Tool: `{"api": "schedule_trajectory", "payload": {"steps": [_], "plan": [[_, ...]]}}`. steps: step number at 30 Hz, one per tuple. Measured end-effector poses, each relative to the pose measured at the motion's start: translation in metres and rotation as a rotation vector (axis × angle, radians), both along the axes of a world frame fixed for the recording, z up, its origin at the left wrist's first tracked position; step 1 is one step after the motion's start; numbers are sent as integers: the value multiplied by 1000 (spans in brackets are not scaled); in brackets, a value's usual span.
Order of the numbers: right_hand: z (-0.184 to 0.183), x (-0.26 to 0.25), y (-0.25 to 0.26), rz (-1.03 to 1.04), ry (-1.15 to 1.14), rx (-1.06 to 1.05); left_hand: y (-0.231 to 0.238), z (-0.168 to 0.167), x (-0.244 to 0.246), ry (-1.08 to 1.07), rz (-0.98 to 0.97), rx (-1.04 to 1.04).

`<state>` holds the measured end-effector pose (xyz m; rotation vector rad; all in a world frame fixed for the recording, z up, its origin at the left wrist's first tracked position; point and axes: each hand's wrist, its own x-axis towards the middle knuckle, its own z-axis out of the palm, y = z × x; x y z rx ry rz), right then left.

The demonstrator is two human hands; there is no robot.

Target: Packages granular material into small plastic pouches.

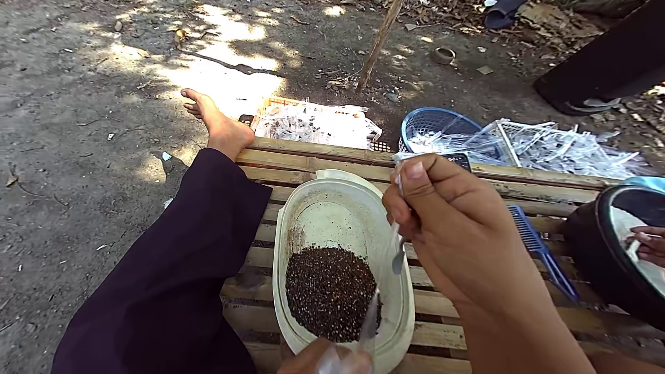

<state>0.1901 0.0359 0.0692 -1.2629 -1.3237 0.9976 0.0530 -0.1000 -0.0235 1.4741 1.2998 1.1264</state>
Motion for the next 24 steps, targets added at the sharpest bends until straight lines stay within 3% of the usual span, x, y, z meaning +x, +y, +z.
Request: {"api": "schedule_trajectory", "payload": {"steps": [2, 5, 9, 15, 20, 24], "plan": [[12, -1, 16, 47, -106, 40, 12, -2, -4, -135, 94, -224], [32, 0, 43, 23, -245, 183, 20, -20, -14, -527, 231, -438], [41, 8, 72, 33, -311, 335, 23, -27, -31, -827, 332, -569], [-11, 12, 38, 162, -479, -94, 24, -19, -31, -709, 366, -583], [-80, 10, -26, 305, -294, -262, 26, -9, -22, -546, 282, -515], [-100, 5, -58, 381, -165, -205, 19, -17, -17, -505, 181, -397]]}}
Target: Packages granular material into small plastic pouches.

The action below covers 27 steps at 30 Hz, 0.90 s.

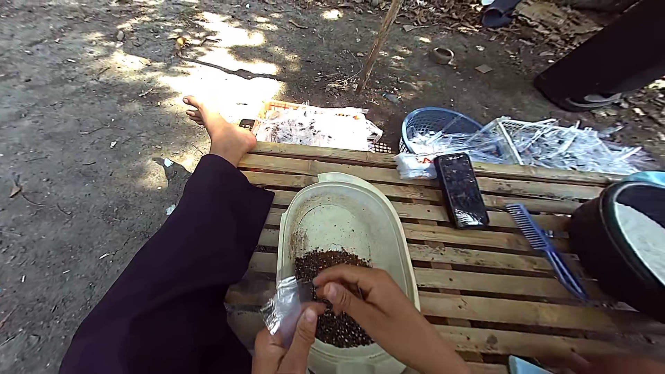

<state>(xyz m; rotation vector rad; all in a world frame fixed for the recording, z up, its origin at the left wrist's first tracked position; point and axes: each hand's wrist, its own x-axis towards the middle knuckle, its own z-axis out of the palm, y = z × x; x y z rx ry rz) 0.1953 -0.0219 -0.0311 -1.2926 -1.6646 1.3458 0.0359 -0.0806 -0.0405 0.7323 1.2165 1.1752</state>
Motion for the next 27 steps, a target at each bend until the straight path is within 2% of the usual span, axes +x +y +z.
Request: {"api": "schedule_trajectory", "payload": {"steps": [4, 8, 14, 18, 20, 24, 27], "plan": [[-2, -3, -8, -18, 62, 131, -7, -1, 6, 44, -20, 31], [-2, -1, -13, -97, -4, 217, -11, -7, 13, 40, -12, 74], [0, 0, -22, -251, -114, 192, -12, 0, 15, 160, -54, 82], [-9, 2, -23, -212, -103, 276, -13, -5, 15, 221, -101, 96], [-8, 3, -22, -176, -45, 244, -14, -10, 11, 188, -139, 101], [-18, 11, -21, -161, 79, 179, -15, -18, 2, -9, 14, 23], [-37, 16, -20, -257, 111, 162, -15, -25, -10, -32, 125, -25]]}}
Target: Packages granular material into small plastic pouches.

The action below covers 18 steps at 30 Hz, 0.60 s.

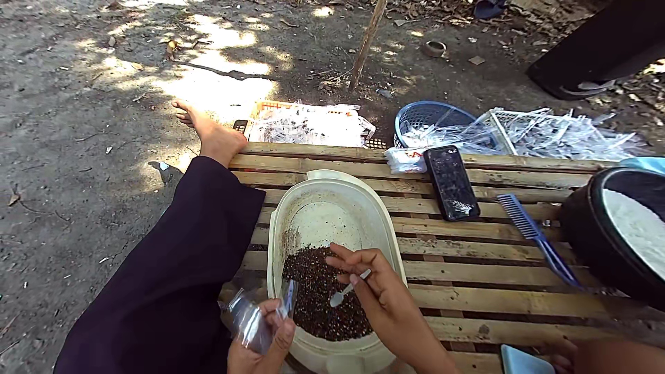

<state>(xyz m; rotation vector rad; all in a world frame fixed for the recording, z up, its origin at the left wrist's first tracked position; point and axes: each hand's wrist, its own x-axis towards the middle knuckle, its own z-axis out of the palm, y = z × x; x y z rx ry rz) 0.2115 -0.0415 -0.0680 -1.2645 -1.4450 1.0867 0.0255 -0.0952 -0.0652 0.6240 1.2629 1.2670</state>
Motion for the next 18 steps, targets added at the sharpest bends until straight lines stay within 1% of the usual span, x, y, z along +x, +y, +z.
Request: {"api": "schedule_trajectory", "payload": {"steps": [3, 7, 11, 14, 18], "plan": [[-13, 2, 1, -84, -33, -38, 1, 2, -8, -26, 50, -44], [-22, 4, 2, -183, -128, -96, 2, 6, -14, -57, 54, -109], [-25, 2, 3, -307, -75, -134, 1, 3, -18, -2, 27, -129], [-23, 1, 5, -326, -53, -165, -2, -2, -22, 15, 40, -96], [-26, 0, 6, -364, -144, -145, -4, -3, -27, -3, 69, -95]]}}
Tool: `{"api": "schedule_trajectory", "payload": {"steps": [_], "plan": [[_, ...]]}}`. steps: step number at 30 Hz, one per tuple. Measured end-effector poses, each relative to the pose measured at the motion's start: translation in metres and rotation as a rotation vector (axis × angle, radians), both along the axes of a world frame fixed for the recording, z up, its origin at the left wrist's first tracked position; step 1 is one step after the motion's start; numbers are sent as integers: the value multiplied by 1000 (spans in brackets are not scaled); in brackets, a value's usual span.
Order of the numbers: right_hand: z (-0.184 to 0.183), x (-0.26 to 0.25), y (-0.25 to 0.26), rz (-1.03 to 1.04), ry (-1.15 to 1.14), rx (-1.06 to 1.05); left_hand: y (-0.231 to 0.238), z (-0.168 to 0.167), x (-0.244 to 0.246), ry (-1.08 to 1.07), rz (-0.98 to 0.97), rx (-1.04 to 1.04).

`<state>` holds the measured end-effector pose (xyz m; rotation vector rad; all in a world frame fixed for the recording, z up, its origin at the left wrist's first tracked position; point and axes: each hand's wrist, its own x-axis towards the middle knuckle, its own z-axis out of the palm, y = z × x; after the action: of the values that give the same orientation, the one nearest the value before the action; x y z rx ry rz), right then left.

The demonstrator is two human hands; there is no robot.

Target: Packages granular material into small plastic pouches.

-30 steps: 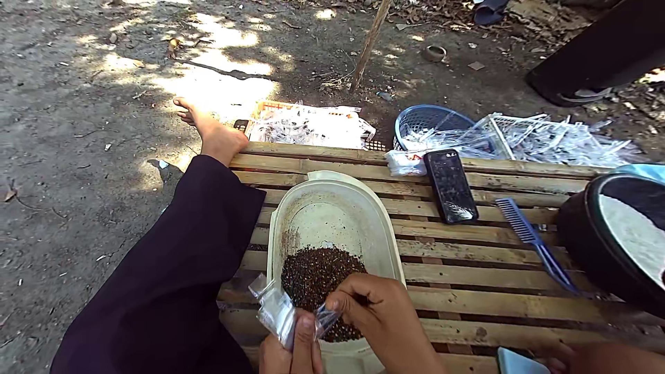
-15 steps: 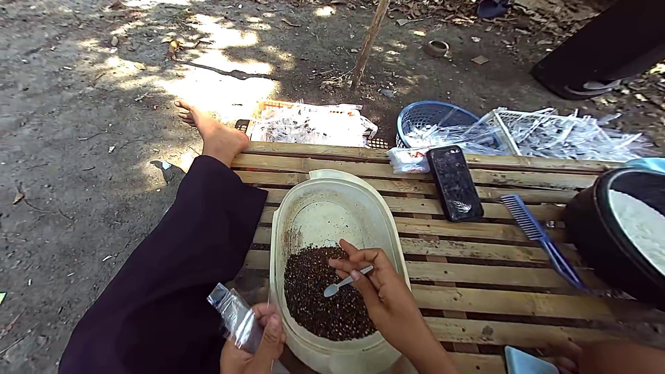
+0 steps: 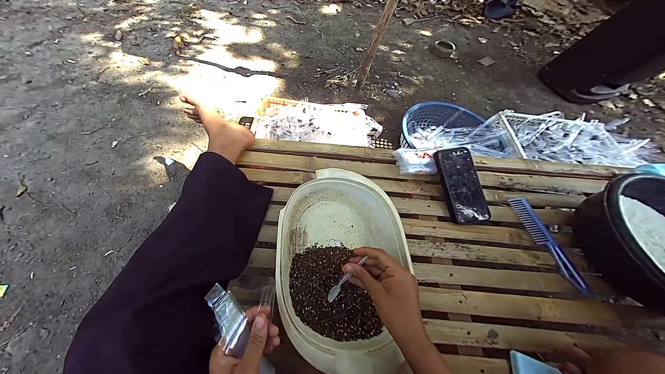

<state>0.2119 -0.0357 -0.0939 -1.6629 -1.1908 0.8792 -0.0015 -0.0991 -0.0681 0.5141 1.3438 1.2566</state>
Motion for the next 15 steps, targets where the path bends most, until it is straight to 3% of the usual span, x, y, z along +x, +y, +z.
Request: {"api": "schedule_trajectory", "payload": {"steps": [9, 15], "plan": [[-17, -14, -3, -85, -225, 100, 1, -1, -2, 73, -23, -6], [-16, -27, -11, 101, -133, -102, -2, -5, -1, 136, -40, 61]]}}
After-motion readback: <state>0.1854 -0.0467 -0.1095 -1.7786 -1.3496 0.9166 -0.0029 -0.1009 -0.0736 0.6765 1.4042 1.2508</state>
